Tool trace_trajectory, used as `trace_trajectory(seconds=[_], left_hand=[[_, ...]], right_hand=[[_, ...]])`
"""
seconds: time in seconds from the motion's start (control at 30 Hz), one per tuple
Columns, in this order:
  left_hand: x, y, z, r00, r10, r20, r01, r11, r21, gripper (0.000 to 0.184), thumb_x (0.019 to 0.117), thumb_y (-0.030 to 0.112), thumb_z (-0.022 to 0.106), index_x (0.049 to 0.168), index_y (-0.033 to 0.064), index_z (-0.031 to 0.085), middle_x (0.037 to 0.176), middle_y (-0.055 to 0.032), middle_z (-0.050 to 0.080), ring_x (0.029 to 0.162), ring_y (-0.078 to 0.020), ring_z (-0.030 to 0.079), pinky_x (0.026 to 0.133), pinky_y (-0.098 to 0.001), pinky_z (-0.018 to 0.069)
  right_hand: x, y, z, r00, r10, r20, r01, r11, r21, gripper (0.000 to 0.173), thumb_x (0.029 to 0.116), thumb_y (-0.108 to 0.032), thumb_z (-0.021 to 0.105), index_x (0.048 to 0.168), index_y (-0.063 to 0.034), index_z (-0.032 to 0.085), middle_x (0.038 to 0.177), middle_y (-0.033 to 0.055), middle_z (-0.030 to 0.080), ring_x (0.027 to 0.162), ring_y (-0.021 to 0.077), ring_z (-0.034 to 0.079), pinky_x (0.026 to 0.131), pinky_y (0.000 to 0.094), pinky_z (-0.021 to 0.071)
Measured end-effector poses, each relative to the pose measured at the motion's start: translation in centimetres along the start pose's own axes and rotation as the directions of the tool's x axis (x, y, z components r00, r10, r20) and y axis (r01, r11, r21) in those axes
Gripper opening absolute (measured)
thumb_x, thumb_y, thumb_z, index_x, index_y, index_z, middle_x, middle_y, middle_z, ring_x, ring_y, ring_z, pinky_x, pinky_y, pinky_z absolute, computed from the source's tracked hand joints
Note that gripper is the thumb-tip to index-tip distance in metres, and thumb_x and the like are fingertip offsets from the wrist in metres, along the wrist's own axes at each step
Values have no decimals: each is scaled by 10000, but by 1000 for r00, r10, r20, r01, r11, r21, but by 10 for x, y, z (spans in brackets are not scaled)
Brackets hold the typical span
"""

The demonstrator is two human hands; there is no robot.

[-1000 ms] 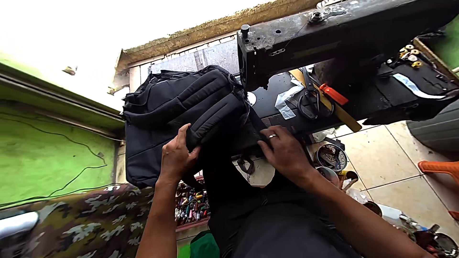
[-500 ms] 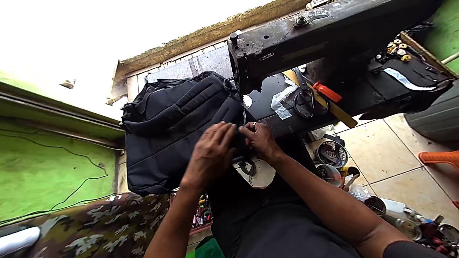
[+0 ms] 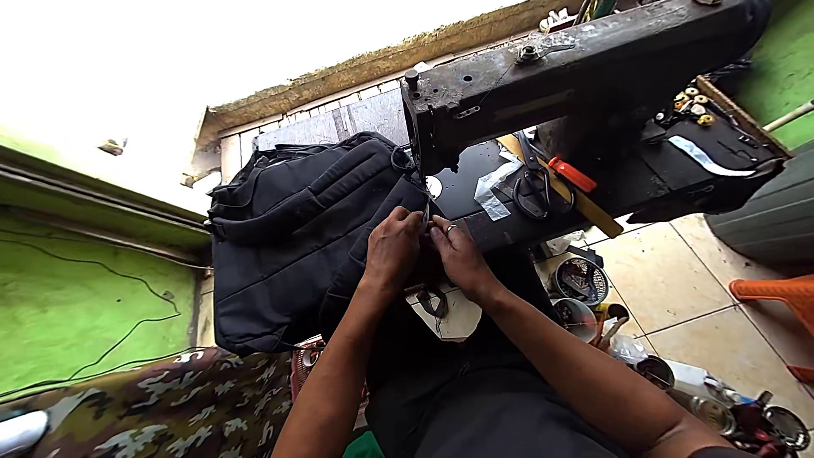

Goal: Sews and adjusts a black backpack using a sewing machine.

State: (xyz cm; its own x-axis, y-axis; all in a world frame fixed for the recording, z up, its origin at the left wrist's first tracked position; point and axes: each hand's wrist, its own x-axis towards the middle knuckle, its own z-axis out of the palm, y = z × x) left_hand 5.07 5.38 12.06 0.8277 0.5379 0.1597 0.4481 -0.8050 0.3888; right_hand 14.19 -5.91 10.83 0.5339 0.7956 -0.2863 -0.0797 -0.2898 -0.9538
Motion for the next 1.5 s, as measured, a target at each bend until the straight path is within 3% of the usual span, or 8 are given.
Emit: trace_trajectory(seconds=[0.1,0.23,0.33,0.4,0.47,0.53,0.67,1.5], left_hand=[[8,2,-4,997,73,27,-74,996,40,178,994,70,613,1074,41,769,969,-145,694,883,-300,698,782,-481,583],[11,7,1,967,163,198,-205,955,216,154,954,78,645,1036,37,769,954,-135,673,831,-297,679,679,-455,564],[10,5,5,945,120,304,-195,953,232,234,978,75,609,1171,40,737,994,-143,682,814,-302,693,668,-467,567],[8,0,13,961,127,247,-187,953,238,294,969,93,616,1240,48,722,972,-132,685,783,-285,693,641,-440,564],[5,-4,18,975,128,181,-165,965,204,311,969,116,615,1255,57,724,954,-126,681,783,-278,691,642,-424,564],[1,-6,23,985,115,132,-135,979,153,296,991,146,613,1253,68,730,939,-126,677,783,-278,688,648,-429,567],[0,-4,25,994,77,78,-85,991,103,292,990,158,624,1247,87,745,920,-122,673,773,-268,682,649,-431,565],[3,9,2,933,73,353,-90,995,32,276,961,150,607,1183,84,757,990,-123,716,922,-297,706,785,-505,572]], right_hand=[[0,1,18,985,70,156,-160,688,707,607,1126,-455,166,1517,-68,423,1414,100,580,1267,168,589,1075,343,486],[-5,8,41,946,46,321,-318,320,892,627,1080,-589,129,1292,-172,546,1169,45,664,1137,161,625,993,394,510],[-25,6,30,919,215,331,-371,758,536,661,1126,-424,58,1376,21,478,1152,147,664,1014,206,680,882,374,565],[-36,6,12,995,46,93,-36,993,-112,526,1135,-264,282,1003,34,694,817,62,696,742,112,675,700,305,558],[-29,19,-9,917,-389,-93,272,777,-568,288,998,-264,595,923,-22,731,769,91,673,705,212,667,653,406,564],[-8,25,-28,865,-497,-70,305,633,-712,457,949,-298,698,1245,45,637,1037,208,687,963,379,685,825,535,573],[26,23,-32,917,-397,-24,225,567,-793,722,989,-279,665,1574,0,347,979,162,701,907,359,693,780,520,568],[26,-4,-28,979,-112,168,202,568,-798,421,1057,-181,503,1461,-95,588,1092,163,749,1017,343,715,894,551,546]])
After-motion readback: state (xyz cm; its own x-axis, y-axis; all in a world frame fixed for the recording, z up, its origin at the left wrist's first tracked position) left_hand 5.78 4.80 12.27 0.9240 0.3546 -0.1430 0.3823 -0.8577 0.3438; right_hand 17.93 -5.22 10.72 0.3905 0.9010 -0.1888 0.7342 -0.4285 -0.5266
